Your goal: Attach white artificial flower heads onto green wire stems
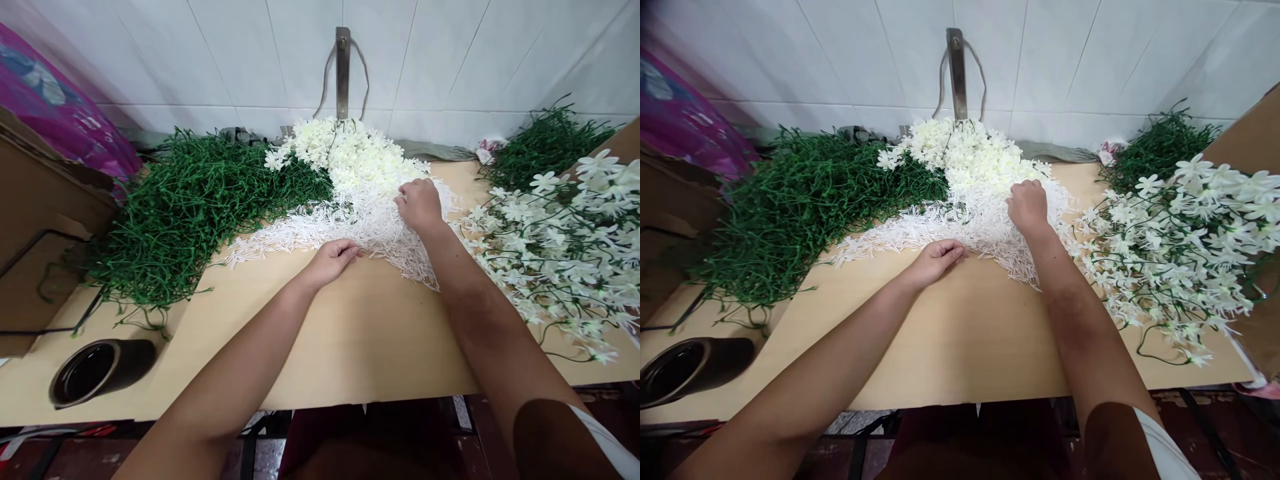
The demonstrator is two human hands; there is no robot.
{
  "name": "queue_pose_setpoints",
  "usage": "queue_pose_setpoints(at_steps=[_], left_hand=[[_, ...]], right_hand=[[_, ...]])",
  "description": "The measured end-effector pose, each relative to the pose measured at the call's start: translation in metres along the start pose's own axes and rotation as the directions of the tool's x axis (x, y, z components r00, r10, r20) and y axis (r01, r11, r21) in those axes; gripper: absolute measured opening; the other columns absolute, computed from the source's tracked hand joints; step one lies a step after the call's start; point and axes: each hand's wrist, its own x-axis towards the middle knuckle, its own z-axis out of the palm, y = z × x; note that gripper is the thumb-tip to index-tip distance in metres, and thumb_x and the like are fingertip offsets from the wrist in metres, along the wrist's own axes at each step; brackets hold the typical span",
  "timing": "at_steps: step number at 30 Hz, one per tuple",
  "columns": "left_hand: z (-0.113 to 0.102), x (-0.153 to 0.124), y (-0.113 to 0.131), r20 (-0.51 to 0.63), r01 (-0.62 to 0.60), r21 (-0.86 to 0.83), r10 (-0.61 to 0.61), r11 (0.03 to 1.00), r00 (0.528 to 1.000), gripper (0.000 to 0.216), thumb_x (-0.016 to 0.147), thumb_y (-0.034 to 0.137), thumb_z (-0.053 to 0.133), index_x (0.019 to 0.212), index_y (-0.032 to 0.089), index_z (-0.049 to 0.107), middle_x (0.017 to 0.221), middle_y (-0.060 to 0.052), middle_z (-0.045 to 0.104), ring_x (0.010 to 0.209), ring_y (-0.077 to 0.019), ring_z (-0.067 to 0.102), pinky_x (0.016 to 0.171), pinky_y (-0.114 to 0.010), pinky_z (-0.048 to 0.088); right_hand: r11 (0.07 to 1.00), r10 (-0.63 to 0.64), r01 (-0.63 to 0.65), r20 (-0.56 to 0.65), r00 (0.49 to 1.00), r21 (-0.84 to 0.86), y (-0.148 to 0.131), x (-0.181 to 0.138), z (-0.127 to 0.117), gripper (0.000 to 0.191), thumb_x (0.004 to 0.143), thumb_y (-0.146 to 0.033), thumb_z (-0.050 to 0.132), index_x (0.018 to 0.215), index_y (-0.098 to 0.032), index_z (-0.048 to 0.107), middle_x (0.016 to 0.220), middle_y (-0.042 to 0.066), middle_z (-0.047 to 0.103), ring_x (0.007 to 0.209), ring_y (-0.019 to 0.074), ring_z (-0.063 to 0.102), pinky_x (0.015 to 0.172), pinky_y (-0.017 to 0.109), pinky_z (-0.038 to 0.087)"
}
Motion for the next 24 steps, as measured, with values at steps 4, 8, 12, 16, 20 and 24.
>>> queue_pose_setpoints(at_steps=[4,8,12,16,20,24], left_hand=[[0.0,0.001,-0.001,-0.005,-0.002,-0.014,0.002,1.0,1.0,0.024,0.079,0.039,0.059,0.074,0.017,0.066,0.061,0.002,0.053,0.057,-0.0105,0.041,0.058,-0.025,0.032],[0.0,0.002,-0.004,-0.006,0.007,-0.042,-0.007,0.999,1.0,0.024,0.078,0.04,0.063,0.074,0.017,0.068,0.059,0.003,0.052,0.055,-0.0101,0.039,0.055,-0.025,0.029],[0.0,0.004,-0.007,-0.034,0.009,-0.158,-0.014,0.987,0.999,0.019,0.076,0.036,0.068,0.076,0.017,0.068,0.06,0.003,0.053,0.054,-0.0092,0.039,0.052,-0.024,0.027],[0.0,0.006,-0.007,-0.099,0.022,-0.301,-0.054,0.953,0.994,0.016,0.076,0.028,0.07,0.088,0.018,0.068,0.059,0.005,0.052,0.049,-0.0075,0.039,0.048,-0.023,0.028],[-0.001,0.007,-0.005,-0.151,-0.035,-0.416,-0.031,0.909,0.988,0.022,0.074,0.024,0.075,0.095,0.019,0.068,0.07,0.003,0.059,0.053,-0.0069,0.048,0.05,-0.022,0.039],[-0.003,0.008,-0.005,-0.181,-0.06,-0.523,-0.042,0.85,0.983,0.033,0.068,0.03,0.083,0.094,0.018,0.068,0.08,0.001,0.065,0.062,-0.0079,0.055,0.054,-0.02,0.044]], right_hand=[[0.996,0.012,-0.009,-0.033,0.999,0.09,0.0,0.001,0.002,0.021,0.085,-0.015,0.052,0.086,-0.012,0.073,0.092,0.017,0.071,0.096,0.0312,0.058,0.089,0.046,0.046],[0.937,0.134,-0.104,-0.067,0.989,0.335,0.0,-0.002,-0.01,0.014,0.082,-0.018,0.056,0.079,-0.015,0.069,0.085,0.012,0.07,0.083,0.025,0.061,0.082,0.042,0.049],[0.778,0.205,-0.187,0.038,0.978,0.599,-0.015,-0.007,-0.024,0.006,0.08,-0.019,0.06,0.076,-0.016,0.064,0.076,0.006,0.066,0.071,0.0186,0.059,0.075,0.037,0.05],[0.652,0.183,-0.239,0.156,0.971,0.719,-0.035,-0.015,-0.031,0.002,0.077,-0.016,0.063,0.075,-0.016,0.063,0.073,0.004,0.063,0.068,0.0156,0.057,0.075,0.035,0.049],[0.564,0.097,-0.27,0.262,0.96,0.78,-0.05,-0.032,-0.029,0.005,0.072,-0.018,0.066,0.073,-0.017,0.061,0.067,0.001,0.06,0.064,0.0139,0.053,0.07,0.033,0.048],[0.51,-0.057,-0.242,0.313,0.948,0.825,-0.062,-0.053,-0.028,0.011,0.071,-0.026,0.068,0.073,-0.017,0.062,0.067,0.0,0.061,0.062,0.0127,0.052,0.064,0.03,0.046]])
